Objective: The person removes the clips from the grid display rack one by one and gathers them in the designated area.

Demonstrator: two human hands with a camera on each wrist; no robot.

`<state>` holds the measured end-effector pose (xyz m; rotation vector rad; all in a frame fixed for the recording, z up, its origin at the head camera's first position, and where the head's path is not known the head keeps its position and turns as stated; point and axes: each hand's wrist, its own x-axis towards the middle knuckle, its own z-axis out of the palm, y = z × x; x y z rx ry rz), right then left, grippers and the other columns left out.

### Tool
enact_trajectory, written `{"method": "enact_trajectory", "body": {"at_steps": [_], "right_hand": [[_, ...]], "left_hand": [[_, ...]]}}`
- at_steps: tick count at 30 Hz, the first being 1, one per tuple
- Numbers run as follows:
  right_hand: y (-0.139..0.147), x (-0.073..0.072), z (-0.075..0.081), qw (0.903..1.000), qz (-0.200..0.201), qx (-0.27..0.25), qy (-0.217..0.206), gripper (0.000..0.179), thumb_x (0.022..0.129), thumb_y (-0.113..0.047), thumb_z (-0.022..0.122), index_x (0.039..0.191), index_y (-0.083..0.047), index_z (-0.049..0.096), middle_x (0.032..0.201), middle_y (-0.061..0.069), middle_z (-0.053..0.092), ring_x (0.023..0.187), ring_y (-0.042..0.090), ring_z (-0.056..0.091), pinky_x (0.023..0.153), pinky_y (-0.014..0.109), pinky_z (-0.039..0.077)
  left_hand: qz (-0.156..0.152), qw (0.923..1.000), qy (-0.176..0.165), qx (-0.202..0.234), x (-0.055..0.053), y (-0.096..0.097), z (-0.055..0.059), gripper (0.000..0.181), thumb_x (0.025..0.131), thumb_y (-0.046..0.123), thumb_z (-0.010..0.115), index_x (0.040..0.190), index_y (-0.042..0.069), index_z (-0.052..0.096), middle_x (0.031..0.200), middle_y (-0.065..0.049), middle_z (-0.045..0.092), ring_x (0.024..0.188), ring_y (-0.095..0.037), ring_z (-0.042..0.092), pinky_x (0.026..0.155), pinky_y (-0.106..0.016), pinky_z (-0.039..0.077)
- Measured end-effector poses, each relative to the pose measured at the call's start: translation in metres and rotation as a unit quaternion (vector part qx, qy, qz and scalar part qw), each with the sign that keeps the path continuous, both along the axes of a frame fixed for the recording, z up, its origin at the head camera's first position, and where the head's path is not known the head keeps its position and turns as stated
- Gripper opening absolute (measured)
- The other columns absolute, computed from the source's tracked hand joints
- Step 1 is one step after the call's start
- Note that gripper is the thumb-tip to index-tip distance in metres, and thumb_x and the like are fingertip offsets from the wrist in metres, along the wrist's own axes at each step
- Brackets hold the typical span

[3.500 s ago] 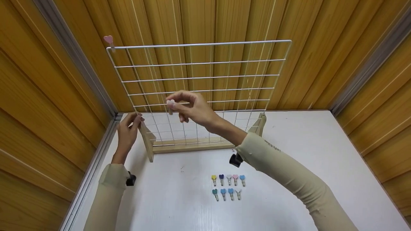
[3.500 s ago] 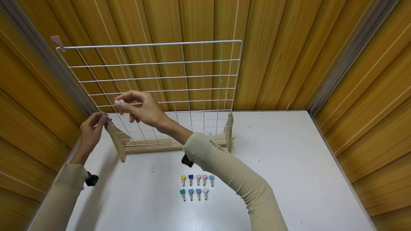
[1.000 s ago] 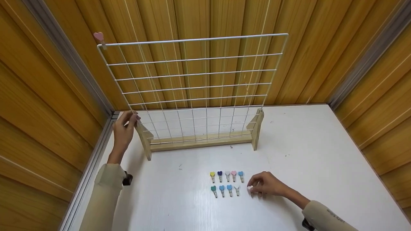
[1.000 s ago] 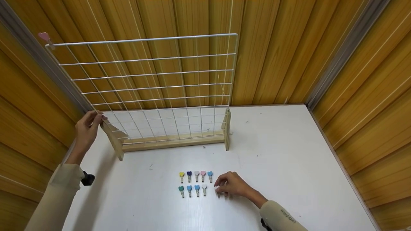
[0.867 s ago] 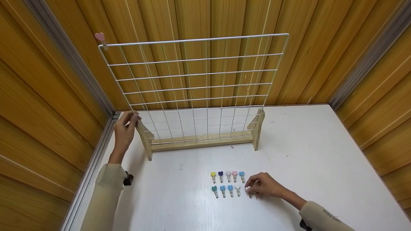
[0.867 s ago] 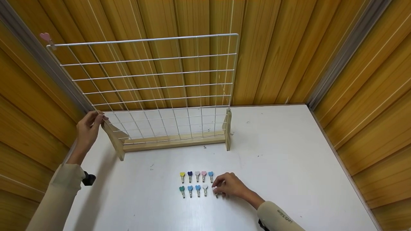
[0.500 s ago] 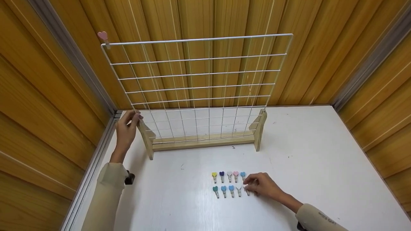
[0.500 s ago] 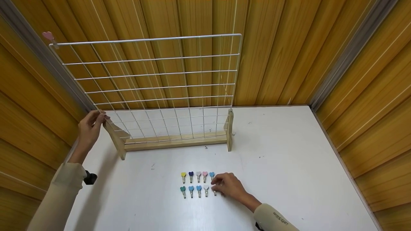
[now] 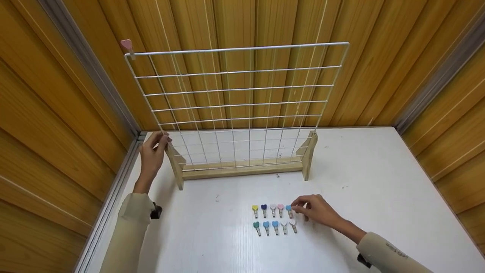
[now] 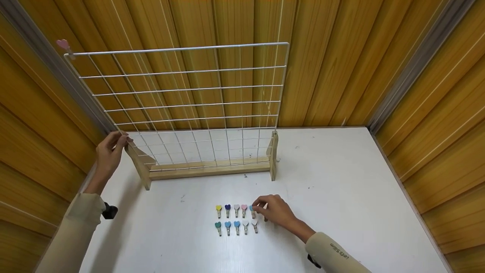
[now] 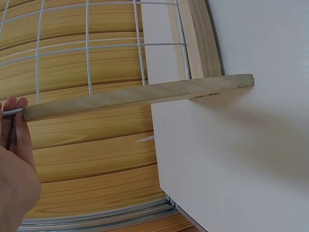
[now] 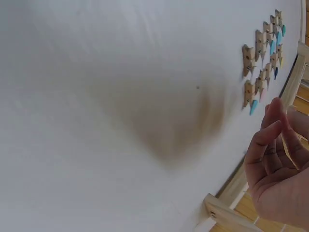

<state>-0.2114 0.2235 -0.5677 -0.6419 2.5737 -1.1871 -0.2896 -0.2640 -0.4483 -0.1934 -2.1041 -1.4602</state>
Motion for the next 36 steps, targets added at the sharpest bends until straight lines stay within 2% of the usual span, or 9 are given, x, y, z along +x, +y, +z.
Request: {"method": "enact_trajectory", "body": {"at_steps": [5, 10, 14, 22, 25, 30, 36], "right_hand": [[-0.014, -0.009, 0.026, 0.9992, 0.035, 0.006, 0.017, 0.024, 0.098, -0.016, 0.069, 0.116, -0.001, 0.074, 0.096, 0.01, 0.076, 0.057, 0.013, 0.062, 0.054, 0.019, 0.047], [-0.033, -0.018, 0.057, 0.9979, 0.06, 0.01, 0.024, 0.025, 0.1, -0.017, 0.067, 0.121, -0.005, 0.073, 0.102, 0.012, 0.076, 0.062, 0.019, 0.066, 0.055, 0.019, 0.048], [-0.051, -0.028, 0.085, 0.9958, 0.079, 0.01, 0.045, 0.026, 0.1, -0.019, 0.067, 0.123, -0.006, 0.073, 0.105, 0.012, 0.076, 0.063, 0.017, 0.067, 0.057, 0.019, 0.05], [-0.098, -0.058, 0.148, 0.9862, 0.115, -0.01, 0.118, 0.027, 0.102, -0.016, 0.064, 0.125, -0.005, 0.072, 0.11, 0.015, 0.076, 0.066, 0.028, 0.07, 0.056, 0.018, 0.049], [-0.115, -0.067, 0.172, 0.9826, 0.122, -0.013, 0.14, 0.027, 0.102, -0.017, 0.063, 0.125, -0.005, 0.072, 0.11, 0.015, 0.076, 0.067, 0.028, 0.07, 0.057, 0.019, 0.049], [-0.139, -0.076, 0.212, 0.9784, 0.125, -0.01, 0.164, 0.029, 0.102, -0.016, 0.064, 0.128, -0.006, 0.07, 0.113, 0.014, 0.076, 0.064, 0.019, 0.069, 0.059, 0.02, 0.051], [-0.171, -0.085, 0.261, 0.9736, 0.131, -0.044, 0.182, 0.03, 0.101, -0.013, 0.065, 0.13, -0.003, 0.067, 0.117, 0.015, 0.075, 0.066, 0.026, 0.069, 0.059, 0.02, 0.053]], "left_hand": [[0.007, 1.0, -0.001, -0.005, 0.0, 0.001, 0.0, 0.017, 0.103, 0.001, 0.057, 0.107, -0.013, 0.066, 0.097, -0.032, 0.069, 0.089, -0.024, 0.069, 0.071, -0.014, 0.053], [0.011, 0.9999, -0.009, -0.006, 0.002, 0.003, 0.0, 0.017, 0.103, 0.0, 0.056, 0.108, -0.013, 0.066, 0.099, -0.032, 0.069, 0.09, -0.022, 0.068, 0.072, -0.014, 0.053], [0.008, 0.9998, -0.016, -0.004, 0.003, 0.004, 0.0, 0.016, 0.103, 0.001, 0.056, 0.109, -0.011, 0.066, 0.1, -0.032, 0.069, 0.089, -0.019, 0.068, 0.071, -0.015, 0.053], [0.0, 0.9999, -0.011, 0.002, 0.0, 0.001, 0.0, 0.017, 0.103, 0.001, 0.057, 0.108, -0.011, 0.067, 0.098, -0.032, 0.069, 0.087, -0.038, 0.066, 0.067, -0.018, 0.053], [0.005, 0.9998, -0.018, -0.001, -0.001, 0.002, 0.0, 0.017, 0.103, 0.002, 0.057, 0.109, -0.011, 0.067, 0.099, -0.031, 0.069, 0.089, -0.037, 0.066, 0.069, -0.017, 0.052], [-0.006, 0.9996, -0.026, 0.005, -0.003, 0.005, 0.002, 0.019, 0.103, 0.002, 0.058, 0.111, -0.013, 0.066, 0.1, -0.031, 0.069, 0.091, -0.033, 0.066, 0.07, -0.017, 0.053], [-0.015, 0.9997, -0.017, 0.012, -0.004, 0.007, 0.002, 0.017, 0.103, 0.001, 0.057, 0.109, -0.013, 0.066, 0.098, -0.032, 0.068, 0.087, -0.032, 0.065, 0.068, -0.016, 0.052]]}}
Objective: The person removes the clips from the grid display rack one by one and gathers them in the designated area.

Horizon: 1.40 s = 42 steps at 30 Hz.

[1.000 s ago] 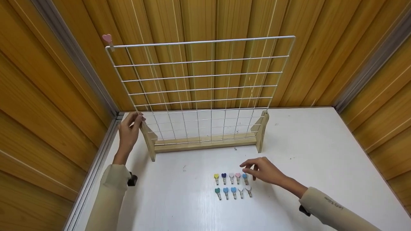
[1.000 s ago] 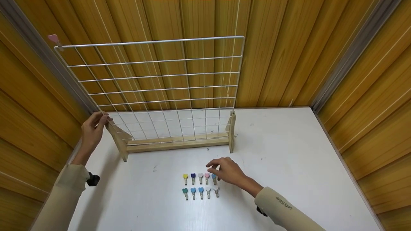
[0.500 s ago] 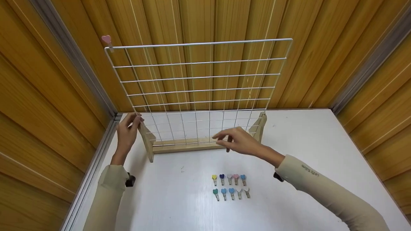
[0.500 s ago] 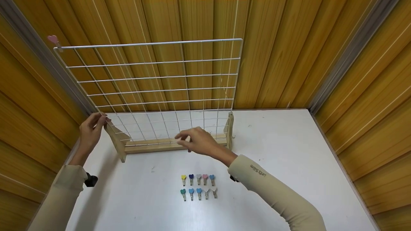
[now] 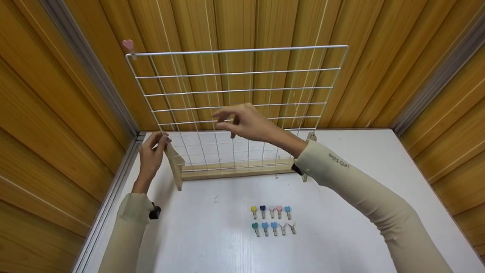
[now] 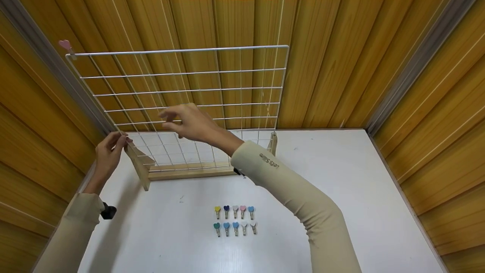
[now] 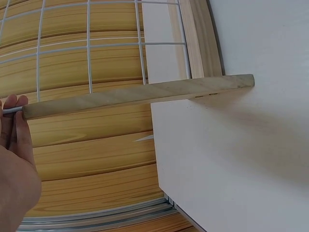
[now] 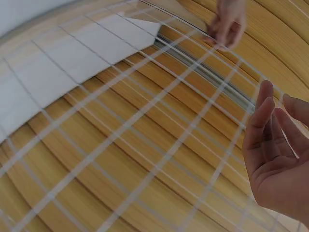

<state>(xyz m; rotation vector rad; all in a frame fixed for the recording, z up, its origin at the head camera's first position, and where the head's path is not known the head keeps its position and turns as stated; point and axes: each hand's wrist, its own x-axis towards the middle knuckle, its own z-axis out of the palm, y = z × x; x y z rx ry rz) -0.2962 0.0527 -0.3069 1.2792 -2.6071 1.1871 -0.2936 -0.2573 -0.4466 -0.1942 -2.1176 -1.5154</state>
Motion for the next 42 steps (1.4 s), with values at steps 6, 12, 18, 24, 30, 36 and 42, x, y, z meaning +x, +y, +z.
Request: {"method": "enact_trajectory", "body": {"at_steps": [6, 12, 18, 24, 30, 36, 42], "right_hand": [[-0.033, -0.006, 0.045, 0.9989, -0.012, -0.04, 0.022, 0.031, 0.101, -0.011, 0.065, 0.131, -0.004, 0.066, 0.117, 0.013, 0.074, 0.059, 0.012, 0.062, 0.058, 0.019, 0.053], [-0.062, -0.013, 0.077, 0.9934, -0.042, -0.103, 0.026, 0.031, 0.1, -0.01, 0.065, 0.13, -0.003, 0.066, 0.117, 0.01, 0.073, 0.057, 0.004, 0.058, 0.06, 0.019, 0.053], [-0.087, -0.021, 0.092, 0.9756, -0.058, -0.212, 0.0, 0.029, 0.1, -0.008, 0.065, 0.129, -0.003, 0.066, 0.115, 0.009, 0.071, 0.064, 0.015, 0.066, 0.064, 0.025, 0.057], [-0.108, -0.033, 0.101, 0.9669, -0.062, -0.243, -0.045, 0.034, 0.102, -0.012, 0.063, 0.136, -0.007, 0.063, 0.12, 0.005, 0.069, 0.065, 0.014, 0.067, 0.06, 0.024, 0.057], [-0.129, -0.034, 0.104, 0.9743, -0.052, -0.212, -0.056, 0.044, 0.104, -0.018, 0.062, 0.146, -0.01, 0.054, 0.139, 0.002, 0.061, 0.071, 0.012, 0.07, 0.062, 0.024, 0.057], [-0.152, -0.032, 0.107, 0.9787, -0.043, -0.184, -0.081, 0.058, 0.105, -0.023, 0.059, 0.158, -0.015, 0.037, 0.159, -0.001, 0.045, 0.082, 0.016, 0.073, 0.066, 0.024, 0.059], [-0.174, -0.028, 0.11, 0.9827, -0.027, -0.158, -0.093, 0.056, 0.107, -0.021, 0.054, 0.159, -0.014, 0.035, 0.156, 0.001, 0.05, 0.081, 0.017, 0.075, 0.065, 0.024, 0.059]], "left_hand": [[0.002, 1.0, 0.001, -0.001, 0.0, 0.0, -0.002, 0.018, 0.103, 0.001, 0.057, 0.11, -0.013, 0.066, 0.098, -0.033, 0.069, 0.088, -0.032, 0.066, 0.068, -0.015, 0.052], [-0.003, 1.0, 0.0, -0.004, 0.001, 0.0, -0.004, 0.018, 0.103, 0.002, 0.056, 0.11, -0.011, 0.066, 0.099, -0.031, 0.069, 0.091, -0.032, 0.067, 0.071, -0.015, 0.053], [0.006, 0.9999, -0.001, -0.01, 0.003, -0.003, -0.005, 0.018, 0.103, 0.002, 0.056, 0.11, -0.011, 0.066, 0.1, -0.031, 0.07, 0.092, -0.033, 0.068, 0.073, -0.015, 0.053], [0.01, 0.9999, -0.004, -0.003, 0.003, -0.005, -0.004, 0.019, 0.104, 0.003, 0.056, 0.111, -0.012, 0.066, 0.101, -0.032, 0.069, 0.093, -0.024, 0.068, 0.076, -0.014, 0.054], [0.001, 0.9999, 0.011, 0.003, 0.004, -0.003, -0.006, 0.017, 0.103, 0.001, 0.057, 0.108, -0.012, 0.066, 0.099, -0.033, 0.069, 0.089, -0.022, 0.068, 0.071, -0.016, 0.054], [0.002, 0.9999, 0.013, 0.002, 0.007, -0.001, -0.008, 0.016, 0.103, 0.001, 0.057, 0.107, -0.012, 0.066, 0.097, -0.033, 0.068, 0.086, -0.022, 0.068, 0.069, -0.018, 0.054], [0.019, 0.9997, -0.012, -0.001, 0.015, -0.001, -0.012, 0.016, 0.103, 0.0, 0.055, 0.109, -0.011, 0.066, 0.099, -0.032, 0.068, 0.09, -0.025, 0.068, 0.071, -0.015, 0.054]]}}
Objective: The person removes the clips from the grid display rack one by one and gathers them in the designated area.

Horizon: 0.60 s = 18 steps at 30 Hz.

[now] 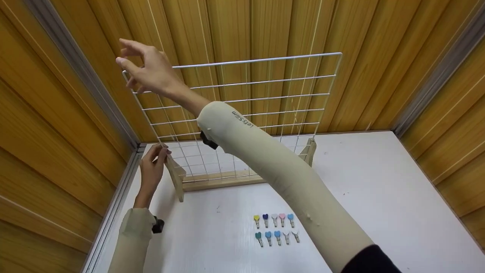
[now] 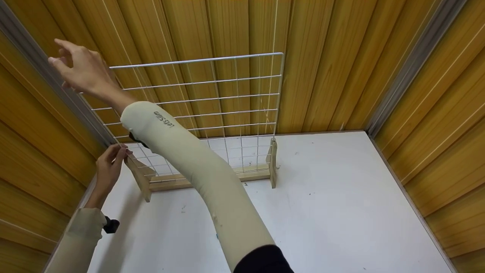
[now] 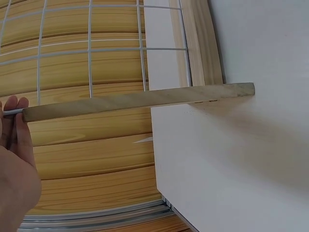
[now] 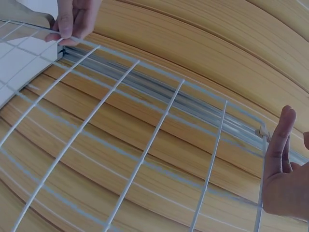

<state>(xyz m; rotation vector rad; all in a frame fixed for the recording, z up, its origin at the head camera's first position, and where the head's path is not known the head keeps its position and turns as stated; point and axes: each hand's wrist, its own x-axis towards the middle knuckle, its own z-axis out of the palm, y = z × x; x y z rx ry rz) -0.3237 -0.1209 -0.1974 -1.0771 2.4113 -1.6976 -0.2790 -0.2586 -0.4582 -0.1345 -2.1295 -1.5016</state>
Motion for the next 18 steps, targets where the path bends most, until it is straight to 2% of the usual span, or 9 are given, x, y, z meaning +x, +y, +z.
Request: {"method": "enact_trajectory", "body": {"at_steps": [4, 6, 11, 14, 18], "right_hand": [[-0.0046, 0.0014, -0.0024, 0.9992, 0.01, 0.036, 0.015, 0.052, 0.108, -0.02, 0.052, 0.158, -0.014, 0.038, 0.156, 0.001, 0.05, 0.077, 0.015, 0.074, 0.065, 0.022, 0.058], [-0.0042, 0.0002, -0.0033, 0.9993, 0.003, 0.035, 0.016, 0.049, 0.108, -0.019, 0.052, 0.155, -0.013, 0.043, 0.151, 0.001, 0.054, 0.071, 0.012, 0.072, 0.063, 0.021, 0.058], [-0.0038, -0.0021, -0.0047, 0.9992, -0.03, -0.024, -0.007, 0.037, 0.105, -0.015, 0.057, 0.142, -0.008, 0.058, 0.128, 0.003, 0.07, 0.054, 0.008, 0.065, 0.057, 0.022, 0.055], [-0.0061, -0.0005, -0.0058, 0.9971, -0.053, -0.052, -0.015, 0.031, 0.103, -0.015, 0.061, 0.132, -0.005, 0.065, 0.121, 0.005, 0.074, 0.049, 0.007, 0.063, 0.054, 0.021, 0.054], [-0.0095, 0.0021, -0.0068, 0.9946, -0.072, -0.072, -0.02, 0.025, 0.1, -0.015, 0.065, 0.122, -0.004, 0.07, 0.114, 0.004, 0.077, 0.046, 0.006, 0.06, 0.052, 0.02, 0.052]], "left_hand": [[0.004, 1.0, -0.001, -0.006, 0.0017, -0.0008, 0.0002, 0.016, 0.103, 0.0, 0.056, 0.109, -0.01, 0.066, 0.099, -0.03, 0.068, 0.091, -0.023, 0.068, 0.072, -0.013, 0.053], [-0.001, 1.0, 0.005, -0.007, 0.0012, -0.0005, 0.001, 0.016, 0.103, 0.0, 0.056, 0.109, -0.01, 0.066, 0.099, -0.031, 0.068, 0.091, -0.027, 0.068, 0.072, -0.014, 0.053], [-0.01, 0.9999, 0.01, -0.009, 0.0002, 0.0002, 0.0024, 0.017, 0.104, 0.002, 0.056, 0.111, -0.01, 0.066, 0.1, -0.03, 0.069, 0.09, -0.032, 0.066, 0.071, -0.014, 0.053], [-0.005, 0.9999, 0.007, -0.013, 0.0013, 0.0001, 0.0029, 0.017, 0.104, 0.002, 0.056, 0.11, -0.01, 0.066, 0.1, -0.03, 0.07, 0.089, -0.028, 0.066, 0.071, -0.014, 0.053], [0.002, 0.9999, 0.006, -0.013, 0.0033, 0.0006, 0.0045, 0.015, 0.103, 0.0, 0.056, 0.109, -0.009, 0.066, 0.1, -0.03, 0.07, 0.089, -0.029, 0.066, 0.072, -0.013, 0.053]]}}
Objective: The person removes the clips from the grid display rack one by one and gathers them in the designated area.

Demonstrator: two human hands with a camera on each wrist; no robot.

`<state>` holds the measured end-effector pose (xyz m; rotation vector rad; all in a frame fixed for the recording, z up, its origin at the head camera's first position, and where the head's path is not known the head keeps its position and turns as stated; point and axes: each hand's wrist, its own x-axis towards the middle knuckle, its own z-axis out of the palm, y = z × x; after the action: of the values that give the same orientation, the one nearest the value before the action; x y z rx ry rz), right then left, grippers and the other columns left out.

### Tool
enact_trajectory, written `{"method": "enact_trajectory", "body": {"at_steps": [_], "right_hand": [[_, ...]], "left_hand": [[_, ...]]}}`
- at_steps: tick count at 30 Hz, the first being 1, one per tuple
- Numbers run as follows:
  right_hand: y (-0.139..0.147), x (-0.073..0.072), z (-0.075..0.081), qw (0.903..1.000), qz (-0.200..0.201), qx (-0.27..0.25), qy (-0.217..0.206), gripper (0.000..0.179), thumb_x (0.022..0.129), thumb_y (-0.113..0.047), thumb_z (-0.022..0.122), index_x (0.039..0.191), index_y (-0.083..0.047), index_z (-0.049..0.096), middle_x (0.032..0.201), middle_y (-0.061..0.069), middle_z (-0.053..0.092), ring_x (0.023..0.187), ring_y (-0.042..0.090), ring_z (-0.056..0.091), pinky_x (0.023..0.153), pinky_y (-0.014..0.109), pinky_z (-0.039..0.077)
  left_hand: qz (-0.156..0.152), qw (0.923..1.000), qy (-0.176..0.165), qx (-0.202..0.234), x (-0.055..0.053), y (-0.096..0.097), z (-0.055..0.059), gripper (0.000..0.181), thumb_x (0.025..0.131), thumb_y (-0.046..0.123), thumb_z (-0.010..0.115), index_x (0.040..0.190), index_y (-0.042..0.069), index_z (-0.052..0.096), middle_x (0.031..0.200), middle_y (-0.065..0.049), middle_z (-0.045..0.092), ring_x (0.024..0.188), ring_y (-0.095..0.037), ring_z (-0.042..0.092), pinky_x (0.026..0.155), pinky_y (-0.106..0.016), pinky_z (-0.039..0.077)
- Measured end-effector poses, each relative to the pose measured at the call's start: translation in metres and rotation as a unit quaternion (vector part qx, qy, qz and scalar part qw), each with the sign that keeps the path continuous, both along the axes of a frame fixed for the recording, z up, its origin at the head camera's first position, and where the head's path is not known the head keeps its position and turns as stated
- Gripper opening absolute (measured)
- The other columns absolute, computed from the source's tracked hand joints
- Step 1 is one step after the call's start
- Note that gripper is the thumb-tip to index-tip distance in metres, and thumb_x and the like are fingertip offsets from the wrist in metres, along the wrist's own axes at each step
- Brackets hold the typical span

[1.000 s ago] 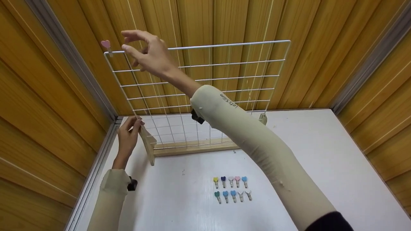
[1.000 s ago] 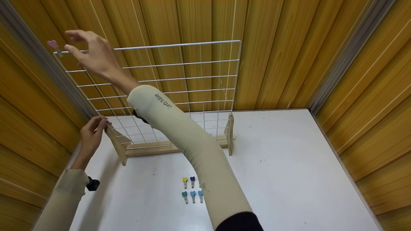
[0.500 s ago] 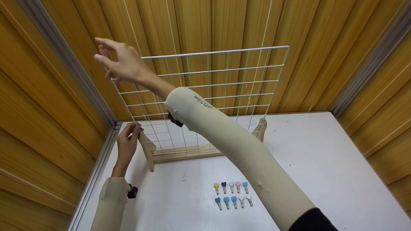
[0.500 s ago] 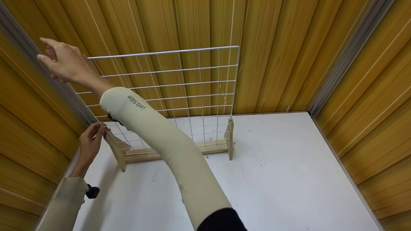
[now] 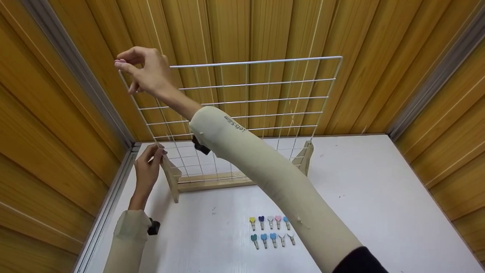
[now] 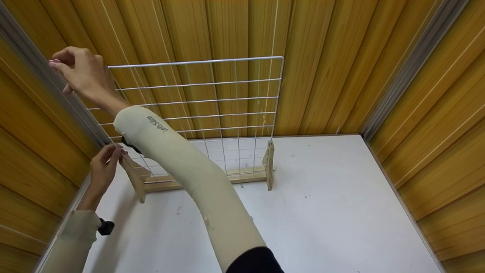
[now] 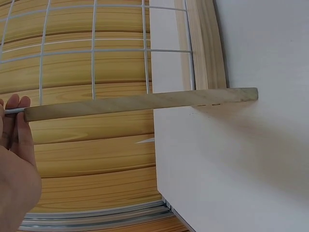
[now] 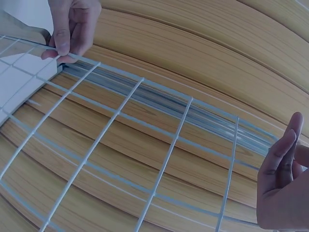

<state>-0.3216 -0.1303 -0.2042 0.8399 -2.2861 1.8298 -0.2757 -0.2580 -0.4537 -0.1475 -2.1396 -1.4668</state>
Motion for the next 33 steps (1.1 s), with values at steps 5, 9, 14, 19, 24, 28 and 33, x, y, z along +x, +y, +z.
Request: {"method": "enact_trajectory", "body": {"at_steps": [5, 9, 14, 19, 24, 28, 33], "right_hand": [[0.001, -0.001, -0.004, 0.9998, -0.005, -0.017, -0.001, 0.024, 0.098, -0.015, 0.067, 0.118, -0.003, 0.071, 0.113, 0.004, 0.076, 0.045, 0.007, 0.06, 0.051, 0.021, 0.052], [0.002, -0.006, -0.008, 0.9992, -0.003, -0.041, 0.004, 0.024, 0.098, -0.014, 0.065, 0.118, -0.001, 0.069, 0.113, 0.007, 0.075, 0.043, 0.007, 0.057, 0.05, 0.02, 0.05], [-0.003, -0.007, -0.009, 0.9965, 0.021, -0.079, -0.019, 0.023, 0.1, -0.011, 0.062, 0.119, 0.002, 0.066, 0.11, 0.009, 0.073, 0.042, 0.007, 0.054, 0.049, 0.019, 0.049], [-0.011, -0.003, -0.008, 0.993, 0.038, -0.099, -0.054, 0.022, 0.101, -0.012, 0.062, 0.118, 0.002, 0.065, 0.111, 0.01, 0.072, 0.042, 0.009, 0.055, 0.049, 0.021, 0.048], [-0.01, -0.003, -0.008, 0.9906, 0.039, -0.11, -0.071, 0.022, 0.101, -0.011, 0.062, 0.117, 0.003, 0.065, 0.104, 0.006, 0.07, 0.042, 0.008, 0.055, 0.048, 0.02, 0.048], [-0.009, -0.003, -0.008, 0.989, 0.038, -0.122, -0.075, 0.021, 0.1, -0.01, 0.062, 0.115, 0.004, 0.065, 0.101, 0.005, 0.069, 0.042, 0.008, 0.054, 0.048, 0.02, 0.048], [-0.007, -0.004, -0.008, 0.9851, 0.04, -0.139, -0.093, 0.019, 0.1, -0.009, 0.062, 0.113, 0.005, 0.064, 0.099, 0.005, 0.067, 0.042, 0.008, 0.053, 0.048, 0.02, 0.048]], "left_hand": [[-0.002, 1.0, 0.002, -0.005, -0.002, 0.004, 0.001, 0.016, 0.103, 0.0, 0.056, 0.109, -0.01, 0.066, 0.1, -0.03, 0.07, 0.09, -0.033, 0.066, 0.073, -0.013, 0.053], [-0.007, 0.9999, 0.001, -0.009, -0.01, 0.004, -0.004, 0.018, 0.104, 0.002, 0.055, 0.111, -0.012, 0.066, 0.1, -0.03, 0.07, 0.091, -0.033, 0.067, 0.072, -0.013, 0.053], [0.001, 1.0, 0.002, -0.003, -0.021, -0.009, -0.021, 0.019, 0.105, 0.009, 0.056, 0.111, -0.006, 0.067, 0.1, -0.024, 0.072, 0.09, -0.018, 0.068, 0.071, -0.011, 0.051], [0.018, 0.9998, -0.01, -0.007, -0.017, -0.016, -0.022, 0.02, 0.106, 0.01, 0.055, 0.112, -0.004, 0.068, 0.102, -0.023, 0.072, 0.091, -0.012, 0.067, 0.071, -0.011, 0.051], [0.015, 0.9998, -0.009, -0.004, -0.019, -0.018, -0.027, 0.022, 0.106, 0.013, 0.056, 0.111, -0.004, 0.068, 0.101, -0.022, 0.072, 0.089, -0.01, 0.066, 0.074, -0.01, 0.051], [0.011, 0.9999, -0.006, 0.001, -0.02, -0.017, -0.027, 0.021, 0.105, 0.013, 0.057, 0.11, -0.003, 0.068, 0.101, -0.021, 0.072, 0.088, -0.011, 0.066, 0.073, -0.01, 0.051], [0.015, 0.9998, -0.009, -0.002, -0.021, -0.014, -0.028, 0.02, 0.105, 0.011, 0.057, 0.112, -0.004, 0.068, 0.103, -0.022, 0.072, 0.09, -0.013, 0.066, 0.072, -0.01, 0.051]]}}
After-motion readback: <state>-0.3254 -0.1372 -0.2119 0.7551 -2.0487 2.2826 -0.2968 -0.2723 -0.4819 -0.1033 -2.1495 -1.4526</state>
